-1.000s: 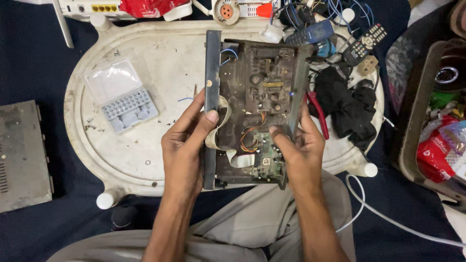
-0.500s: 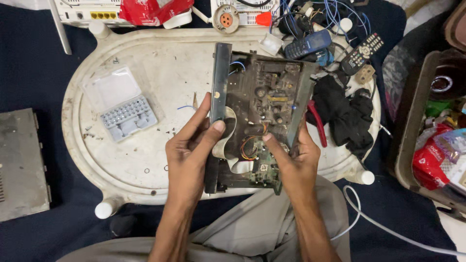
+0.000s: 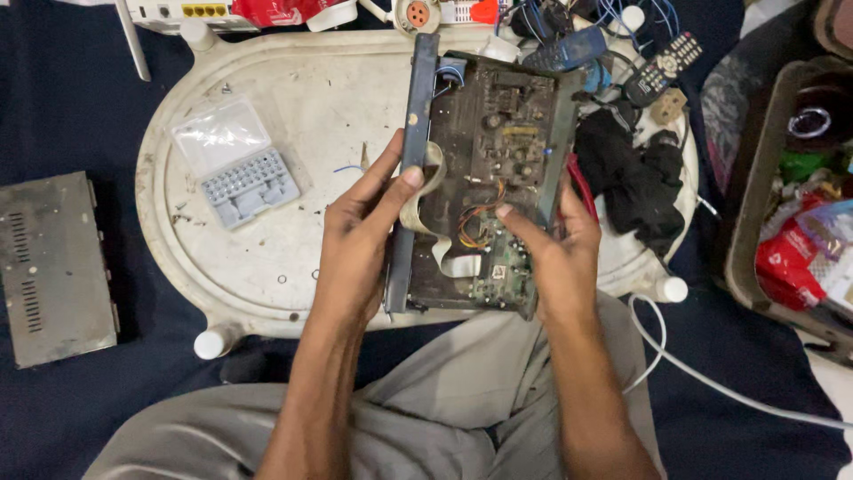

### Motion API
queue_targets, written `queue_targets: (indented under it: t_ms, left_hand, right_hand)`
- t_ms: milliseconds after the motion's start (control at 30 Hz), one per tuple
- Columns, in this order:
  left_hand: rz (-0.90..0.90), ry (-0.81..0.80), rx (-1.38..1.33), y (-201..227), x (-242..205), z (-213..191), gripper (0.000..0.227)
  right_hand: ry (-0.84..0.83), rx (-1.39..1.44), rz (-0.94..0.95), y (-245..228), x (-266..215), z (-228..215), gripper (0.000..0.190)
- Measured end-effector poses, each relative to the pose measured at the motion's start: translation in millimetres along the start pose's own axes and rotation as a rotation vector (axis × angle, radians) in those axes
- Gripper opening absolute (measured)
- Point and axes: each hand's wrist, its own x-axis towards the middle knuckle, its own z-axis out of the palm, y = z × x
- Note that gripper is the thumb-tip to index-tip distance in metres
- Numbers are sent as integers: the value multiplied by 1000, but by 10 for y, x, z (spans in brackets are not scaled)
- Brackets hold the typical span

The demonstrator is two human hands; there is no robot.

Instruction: The person assembles a car stereo unit by inserting a circuit board into a metal chassis, connecting a ribbon cable, and securing a metal cover plate. The person uses a screwdriver to fasten screws and aligns components by hand.

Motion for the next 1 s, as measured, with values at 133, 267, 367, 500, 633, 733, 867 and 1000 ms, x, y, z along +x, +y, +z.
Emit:
queue_targets:
  t_ms: [133,267,367,500,633,733,867,1000]
  left_hand:
    - [-9,50,60,-101,-17,-37,55]
    - [16,118,151,-205,-34,-27,58]
    - [-55,142,77,-223,-19,-32,61]
    - [-84,170,123,-273,18,-4,63]
    - [-152,181,37,-258,73,-21,62]
    - [-195,201,-9,-217,128,-22,62]
    - [-223,231,-28,-233,166,-36,63]
    - [-202,248,-14,-245,153,-29,64]
  right_hand:
    - [-47,81,84,-44,-66,-9,60]
    - [-74,102,180,-57,-90,-18,59]
    - [-73,111,218,-3,-46,-1,57]
    - [-51,128,291,105,27,-34,60]
    - [-45,165,371,172,125,-34,59]
    - [-50,176,395,187,202,4,61]
    - [-28,133,415,213,226,18,64]
    - [-18,115,416,230,237,42,65]
